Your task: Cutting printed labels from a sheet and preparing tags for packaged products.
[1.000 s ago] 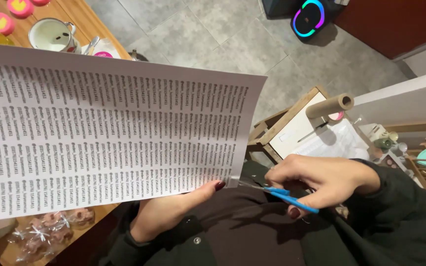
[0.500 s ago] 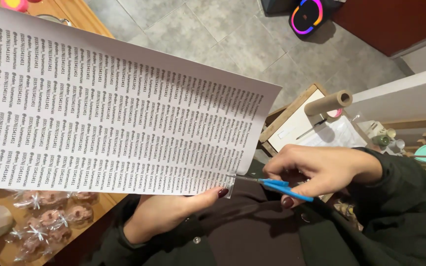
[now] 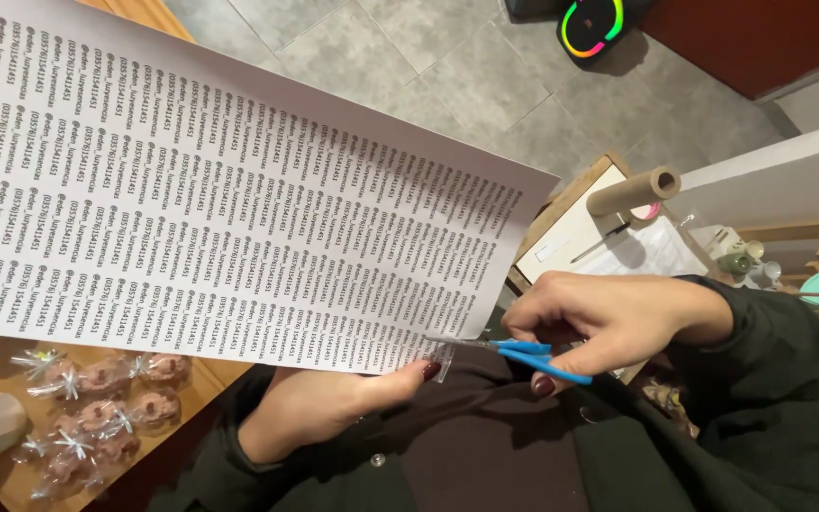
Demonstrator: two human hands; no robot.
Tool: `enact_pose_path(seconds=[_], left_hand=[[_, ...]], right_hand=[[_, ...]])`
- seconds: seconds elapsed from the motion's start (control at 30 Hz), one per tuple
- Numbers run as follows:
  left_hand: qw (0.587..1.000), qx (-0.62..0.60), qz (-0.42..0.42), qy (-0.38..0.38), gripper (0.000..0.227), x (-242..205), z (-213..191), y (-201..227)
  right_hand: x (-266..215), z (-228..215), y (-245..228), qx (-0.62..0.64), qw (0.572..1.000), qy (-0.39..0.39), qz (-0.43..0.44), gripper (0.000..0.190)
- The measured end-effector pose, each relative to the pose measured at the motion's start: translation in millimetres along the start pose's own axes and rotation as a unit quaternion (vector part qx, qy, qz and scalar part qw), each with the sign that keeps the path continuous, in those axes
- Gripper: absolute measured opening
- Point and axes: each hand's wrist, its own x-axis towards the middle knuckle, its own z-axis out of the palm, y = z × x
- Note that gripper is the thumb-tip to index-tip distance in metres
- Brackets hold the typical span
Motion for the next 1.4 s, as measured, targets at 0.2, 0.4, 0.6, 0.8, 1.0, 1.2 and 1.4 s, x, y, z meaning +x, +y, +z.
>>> enact_pose_path(seconds=[0.2, 0.4, 0.6, 0.8, 1.0, 1.2, 1.4], left_hand=[[1.0, 0.008, -0.002, 0.009, 0.038, 0.6, -1.5, -1.1], [1.0, 0.019, -0.004, 0.016, 0.038, 0.9, -2.4, 1.2], [1.0, 0.019, 0.0, 0.01, 0.038, 1.3, -3.1, -0.9], [1.0, 0.022, 0.004, 0.004, 0.039, 1.2, -4.0, -1.2], [1.0, 0.021, 0.008, -0.001, 0.04, 2.2, -3.8, -3.6], [1.0, 0.024, 0.009, -0.002, 0.038, 2.1, -3.4, -3.6], [1.0, 0.003, 0.004, 0.002, 0.037, 2.2, -2.8, -5.2]], right_hand=[[2.2, 0.6, -0.3, 0.032, 0.999, -0.003, 0.012, 0.03], [3.8, 1.3, -1.9, 0.005, 1.0, 0.006, -0.002, 0.03], [5.2, 1.2, -3.5, 0.028, 1.0, 0.005, 0.01, 0.029], [4.3, 0.4, -1.9, 0.051, 0.999, 0.001, 0.004, 0.029], [3.0, 0.0, -0.9, 0.018, 0.999, -0.004, 0.029, 0.034], [2.8, 0.2, 0.6, 0.06, 0.998, -0.013, 0.022, 0.033], [2.4, -0.9, -1.3, 0.051, 0.998, -0.02, 0.03, 0.031]])
